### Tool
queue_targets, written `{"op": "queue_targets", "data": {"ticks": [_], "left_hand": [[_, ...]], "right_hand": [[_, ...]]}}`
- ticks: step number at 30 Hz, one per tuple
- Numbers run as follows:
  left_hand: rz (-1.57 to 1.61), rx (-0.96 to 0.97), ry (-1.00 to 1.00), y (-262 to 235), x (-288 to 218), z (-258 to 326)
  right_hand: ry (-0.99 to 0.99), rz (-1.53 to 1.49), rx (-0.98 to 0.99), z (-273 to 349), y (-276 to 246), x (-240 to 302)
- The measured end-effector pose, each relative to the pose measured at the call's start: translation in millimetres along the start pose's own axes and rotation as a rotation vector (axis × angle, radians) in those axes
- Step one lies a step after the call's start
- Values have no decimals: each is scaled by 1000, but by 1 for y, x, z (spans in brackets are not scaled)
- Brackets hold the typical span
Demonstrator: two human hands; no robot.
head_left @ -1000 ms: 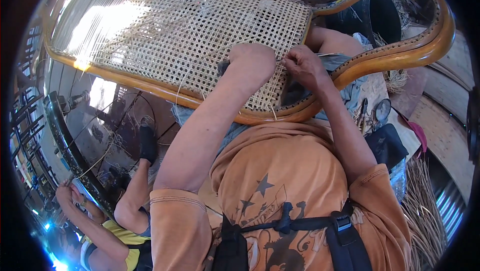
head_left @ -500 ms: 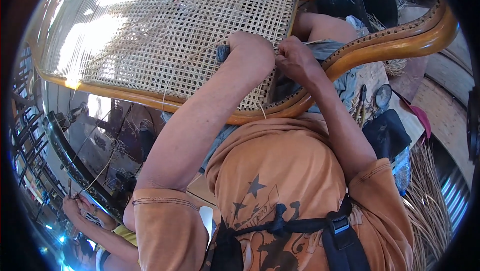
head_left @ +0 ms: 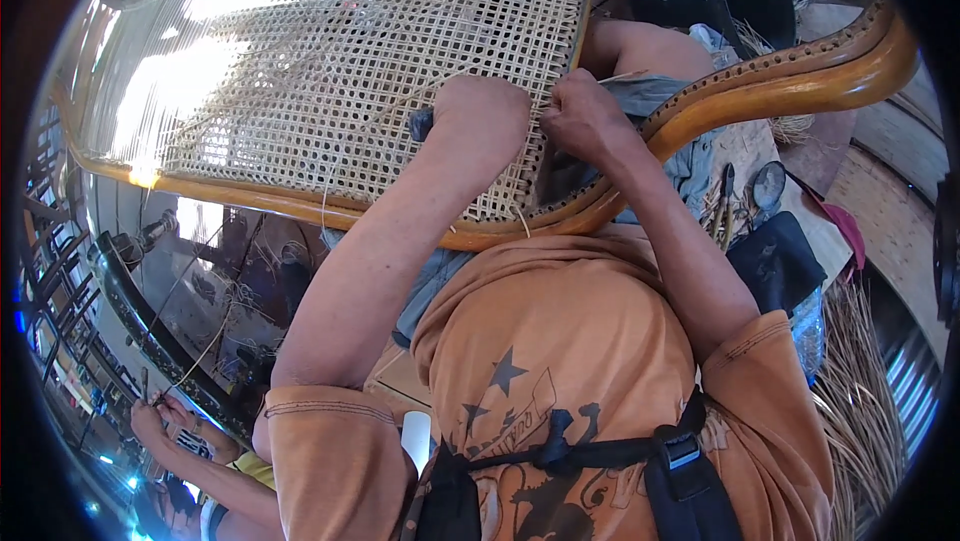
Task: Repairing the seat of a rattan chair by weaving cane strips through the frame.
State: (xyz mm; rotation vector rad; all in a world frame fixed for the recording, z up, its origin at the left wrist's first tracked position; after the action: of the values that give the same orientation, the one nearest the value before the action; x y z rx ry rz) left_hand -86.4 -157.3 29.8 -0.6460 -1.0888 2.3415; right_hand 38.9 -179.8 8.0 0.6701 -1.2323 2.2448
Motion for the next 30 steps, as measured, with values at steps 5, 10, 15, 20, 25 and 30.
{"op": "queue_targets", "data": {"ticks": [5,10,15,20,25,30], "left_hand": [[56,-33,-24,9,7,10],[39,37,-20,0,-3,9],[-55,118,44,-8,-6,5],[39,2,46,7,9,6],[93,-59,-28,5,10,10],[21,39,31,-10,3,6]], "right_hand": [[-33,65,42,2,-2,-6],[-83,82,95,8,4,-7],[-97,60,46,11,12,-6],[-6,125,-11,6,25,-23],[-25,60,-12,13,20,-15],[-133,161,-7,14,24,-15]]}}
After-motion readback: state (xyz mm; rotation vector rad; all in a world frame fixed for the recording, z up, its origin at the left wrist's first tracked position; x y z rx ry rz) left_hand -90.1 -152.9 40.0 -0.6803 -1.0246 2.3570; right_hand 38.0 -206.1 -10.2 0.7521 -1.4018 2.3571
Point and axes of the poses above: each hand's wrist, its own z-axis away from the middle knuckle, its own y-axis out of the palm, x = y × z, the point moved 3 cm from there along -z, towards the middle knuckle, and after that the axes turned 6 degrees about x, right-handed, at the moved point
